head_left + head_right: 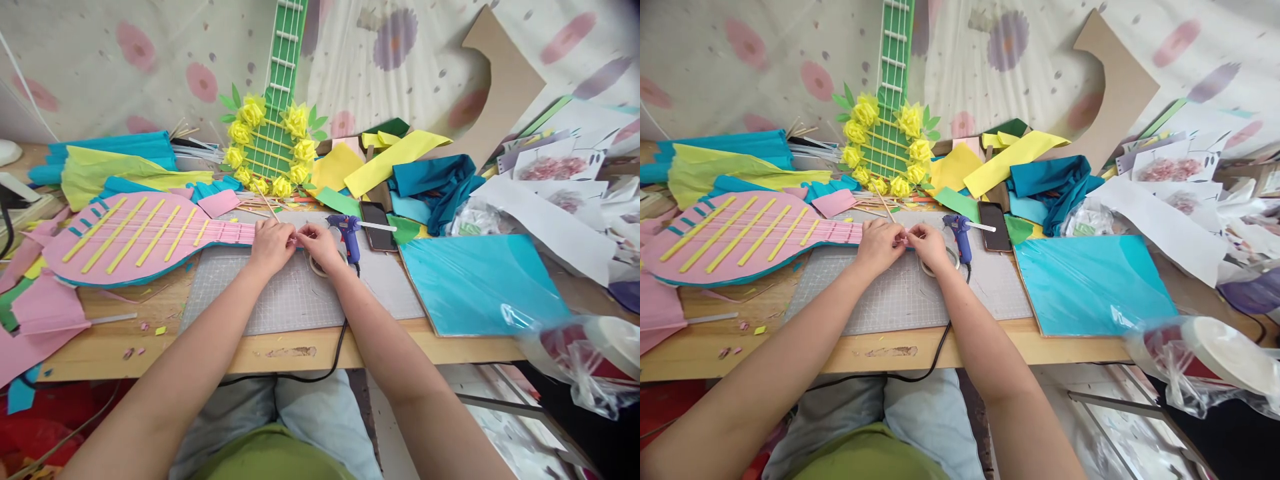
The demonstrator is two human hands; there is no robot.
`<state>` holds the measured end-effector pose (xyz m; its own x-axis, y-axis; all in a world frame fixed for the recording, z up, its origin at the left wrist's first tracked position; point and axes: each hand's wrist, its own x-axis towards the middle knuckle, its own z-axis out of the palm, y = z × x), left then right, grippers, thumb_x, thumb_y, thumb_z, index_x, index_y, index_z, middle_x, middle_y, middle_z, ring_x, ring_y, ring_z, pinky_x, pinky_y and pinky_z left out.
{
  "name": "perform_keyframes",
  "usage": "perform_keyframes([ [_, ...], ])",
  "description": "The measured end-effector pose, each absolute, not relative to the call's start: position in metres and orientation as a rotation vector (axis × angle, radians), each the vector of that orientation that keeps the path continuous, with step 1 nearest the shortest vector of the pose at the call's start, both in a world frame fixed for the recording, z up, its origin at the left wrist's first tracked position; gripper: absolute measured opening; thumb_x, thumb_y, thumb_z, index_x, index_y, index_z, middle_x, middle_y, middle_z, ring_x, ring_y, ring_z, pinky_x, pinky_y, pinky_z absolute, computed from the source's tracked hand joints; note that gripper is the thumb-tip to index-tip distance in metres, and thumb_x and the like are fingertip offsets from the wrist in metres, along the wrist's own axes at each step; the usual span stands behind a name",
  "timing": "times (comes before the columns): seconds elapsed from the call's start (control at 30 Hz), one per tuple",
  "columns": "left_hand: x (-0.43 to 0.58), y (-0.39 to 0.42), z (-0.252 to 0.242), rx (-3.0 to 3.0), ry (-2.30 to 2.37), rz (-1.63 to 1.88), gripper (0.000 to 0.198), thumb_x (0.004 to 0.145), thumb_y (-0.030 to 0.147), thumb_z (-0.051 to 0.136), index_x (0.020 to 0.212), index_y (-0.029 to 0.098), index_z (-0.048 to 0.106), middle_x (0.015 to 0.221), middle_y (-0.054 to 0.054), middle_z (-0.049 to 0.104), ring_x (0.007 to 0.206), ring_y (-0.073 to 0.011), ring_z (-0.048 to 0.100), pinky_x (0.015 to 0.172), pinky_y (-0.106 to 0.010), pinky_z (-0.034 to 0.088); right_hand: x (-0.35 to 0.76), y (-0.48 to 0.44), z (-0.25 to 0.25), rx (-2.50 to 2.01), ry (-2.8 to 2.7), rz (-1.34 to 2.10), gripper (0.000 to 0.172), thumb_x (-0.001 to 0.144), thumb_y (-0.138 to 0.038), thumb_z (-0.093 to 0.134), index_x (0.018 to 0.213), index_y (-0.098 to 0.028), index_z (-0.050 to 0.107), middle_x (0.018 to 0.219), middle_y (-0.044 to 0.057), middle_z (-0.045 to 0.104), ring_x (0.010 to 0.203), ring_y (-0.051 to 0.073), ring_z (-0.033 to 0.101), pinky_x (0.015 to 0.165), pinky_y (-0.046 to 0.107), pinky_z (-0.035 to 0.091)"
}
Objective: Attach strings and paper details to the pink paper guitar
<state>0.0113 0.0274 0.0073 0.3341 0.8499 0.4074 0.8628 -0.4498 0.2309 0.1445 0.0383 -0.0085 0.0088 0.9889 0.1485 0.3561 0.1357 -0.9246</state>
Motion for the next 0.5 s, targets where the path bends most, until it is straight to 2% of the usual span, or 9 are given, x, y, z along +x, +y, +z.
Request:
perform_keyframes([
  [0.2,0.0115,0.0253,0.0008,-2.419,-1.66,-0.87,0.006,0.079,0.02,0.049,0.08,0.022,0.054,0.08,-0.005,0.063,0.09,-0.0235,0.049,0.083,-0.039,0.028,0.1413,0.0438,-0.0131,-1.406,-1.463,0.887,0.011,0.064,-0.026,0.056,0.065,-0.016,0.061,0.064,-0.002,0.06,0.064,0.011,0.053,0.065,0.024,0.041],
  [0.33,0.0133,0.028,-0.0021,-2.398,-1.665,-0.879,0.006,0.08,0.022,0.048,0.077,0.022,0.053,0.077,-0.005,0.061,0.088,-0.023,0.05,0.084,-0.039,0.029,0.1404,0.0472,-0.0143,-1.481,-1.409,0.907,0.014,0.064,-0.028,0.057,0.064,-0.015,0.062,0.062,-0.001,0.06,0.063,0.012,0.053,0.062,0.024,0.041],
  [0.5,0.0117,0.0247,0.0004,-2.49,-1.644,-0.89,0.006,0.072,0.017,0.054,0.074,0.021,0.05,0.079,-0.004,0.06,0.087,-0.022,0.052,0.081,-0.036,0.033,0.1434,0.0422,-0.0058,-1.485,-1.343,1.1,0.01,0.061,-0.024,0.059,0.059,-0.015,0.059,0.055,-0.002,0.056,0.055,0.01,0.05,0.058,0.024,0.041],
])
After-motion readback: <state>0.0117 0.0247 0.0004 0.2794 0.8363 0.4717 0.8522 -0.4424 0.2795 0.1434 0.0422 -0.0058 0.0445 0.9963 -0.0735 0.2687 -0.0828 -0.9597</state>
